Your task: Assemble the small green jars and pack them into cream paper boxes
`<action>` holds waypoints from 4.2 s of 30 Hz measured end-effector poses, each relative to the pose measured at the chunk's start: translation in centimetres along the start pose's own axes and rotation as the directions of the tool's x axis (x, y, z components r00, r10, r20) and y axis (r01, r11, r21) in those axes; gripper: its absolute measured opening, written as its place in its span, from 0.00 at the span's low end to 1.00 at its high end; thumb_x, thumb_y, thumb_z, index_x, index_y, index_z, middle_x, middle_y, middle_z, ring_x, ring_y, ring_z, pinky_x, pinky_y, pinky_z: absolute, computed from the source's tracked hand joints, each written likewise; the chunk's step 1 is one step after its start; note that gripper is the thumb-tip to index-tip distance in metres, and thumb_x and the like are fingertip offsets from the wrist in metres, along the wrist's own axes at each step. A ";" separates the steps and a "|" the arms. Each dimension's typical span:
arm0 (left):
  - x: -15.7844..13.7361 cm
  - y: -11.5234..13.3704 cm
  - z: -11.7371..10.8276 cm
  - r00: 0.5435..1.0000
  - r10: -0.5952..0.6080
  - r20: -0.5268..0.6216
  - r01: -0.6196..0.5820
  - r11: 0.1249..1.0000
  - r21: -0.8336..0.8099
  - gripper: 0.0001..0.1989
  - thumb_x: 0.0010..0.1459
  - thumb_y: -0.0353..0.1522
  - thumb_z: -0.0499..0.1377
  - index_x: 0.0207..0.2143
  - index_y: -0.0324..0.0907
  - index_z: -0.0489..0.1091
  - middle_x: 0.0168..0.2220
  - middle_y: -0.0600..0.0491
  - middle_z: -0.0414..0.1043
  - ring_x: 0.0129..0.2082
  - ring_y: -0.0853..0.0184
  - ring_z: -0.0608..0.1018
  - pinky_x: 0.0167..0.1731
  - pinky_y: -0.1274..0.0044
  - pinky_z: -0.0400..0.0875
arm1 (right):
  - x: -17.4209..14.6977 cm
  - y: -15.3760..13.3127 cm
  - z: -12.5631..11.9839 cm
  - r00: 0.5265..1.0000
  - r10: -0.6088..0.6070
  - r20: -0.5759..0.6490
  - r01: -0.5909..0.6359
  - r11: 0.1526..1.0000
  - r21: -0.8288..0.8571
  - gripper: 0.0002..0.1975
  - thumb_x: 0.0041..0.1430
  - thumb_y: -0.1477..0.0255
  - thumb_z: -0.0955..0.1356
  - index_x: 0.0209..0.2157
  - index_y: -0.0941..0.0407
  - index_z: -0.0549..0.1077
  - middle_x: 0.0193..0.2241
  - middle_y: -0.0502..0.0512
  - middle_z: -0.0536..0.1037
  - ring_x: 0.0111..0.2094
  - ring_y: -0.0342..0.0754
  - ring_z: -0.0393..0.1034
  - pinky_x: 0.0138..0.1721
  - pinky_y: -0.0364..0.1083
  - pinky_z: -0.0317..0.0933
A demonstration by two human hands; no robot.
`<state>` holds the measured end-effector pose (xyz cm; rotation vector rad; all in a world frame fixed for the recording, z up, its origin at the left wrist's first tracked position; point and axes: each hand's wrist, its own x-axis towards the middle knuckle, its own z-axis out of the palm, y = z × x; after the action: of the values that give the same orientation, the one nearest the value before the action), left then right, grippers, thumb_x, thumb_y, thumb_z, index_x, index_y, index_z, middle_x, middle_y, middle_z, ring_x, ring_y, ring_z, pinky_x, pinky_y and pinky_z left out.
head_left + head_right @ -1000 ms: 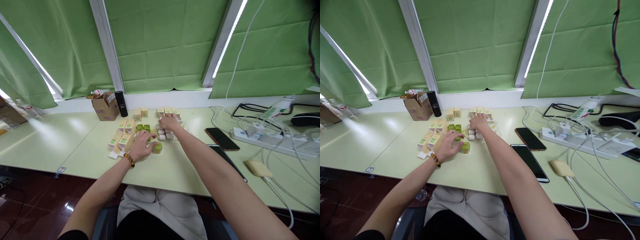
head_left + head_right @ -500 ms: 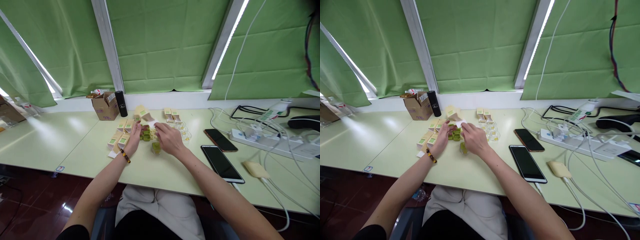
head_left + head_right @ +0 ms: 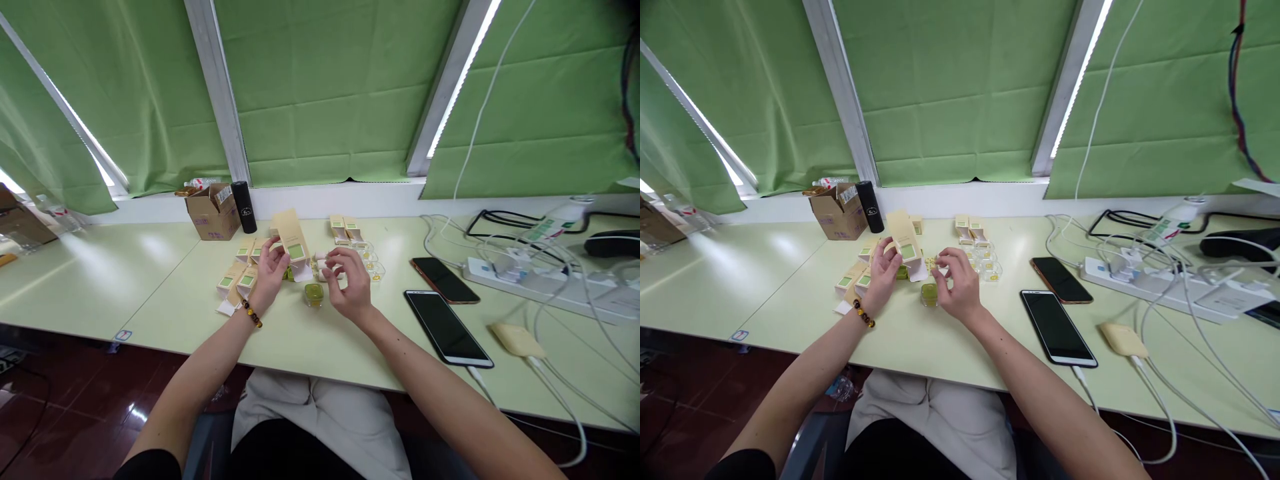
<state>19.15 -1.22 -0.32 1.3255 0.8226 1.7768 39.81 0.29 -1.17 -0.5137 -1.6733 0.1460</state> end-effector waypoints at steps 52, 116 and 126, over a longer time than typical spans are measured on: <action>-2.0 -2.1 0.3 0.938 0.288 0.194 -0.341 0.872 0.353 0.35 0.67 0.47 0.66 0.68 0.48 0.56 0.57 0.42 0.74 0.58 0.58 0.79 0.57 0.63 0.77 | -0.5 0.7 0.5 1.000 0.016 0.004 -0.017 0.967 0.254 0.30 0.68 0.67 0.73 0.67 0.46 0.61 0.65 0.66 0.68 0.65 0.63 0.69 0.55 0.64 0.77; -2.6 0.5 0.8 0.957 0.075 0.279 -0.186 0.898 0.398 0.31 0.67 0.52 0.62 0.64 0.47 0.63 0.72 0.38 0.52 0.49 0.60 0.77 0.44 0.68 0.80 | -0.5 1.1 1.4 0.838 0.486 0.249 -0.546 0.736 0.400 0.24 0.62 0.52 0.76 0.55 0.46 0.79 0.62 0.60 0.66 0.40 0.47 0.77 0.49 0.54 0.79; -2.2 0.0 0.9 0.984 0.038 0.176 -0.080 0.966 0.244 0.23 0.67 0.50 0.64 0.54 0.47 0.64 0.64 0.44 0.60 0.40 0.69 0.74 0.32 0.79 0.73 | -0.7 0.5 0.9 0.837 0.426 0.343 -0.543 0.720 0.432 0.25 0.65 0.50 0.74 0.58 0.46 0.77 0.64 0.61 0.60 0.40 0.46 0.78 0.55 0.58 0.77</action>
<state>20.43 -3.06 -1.15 1.6571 0.9433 1.6163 39.13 0.62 -2.11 -0.5286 -1.5843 1.0569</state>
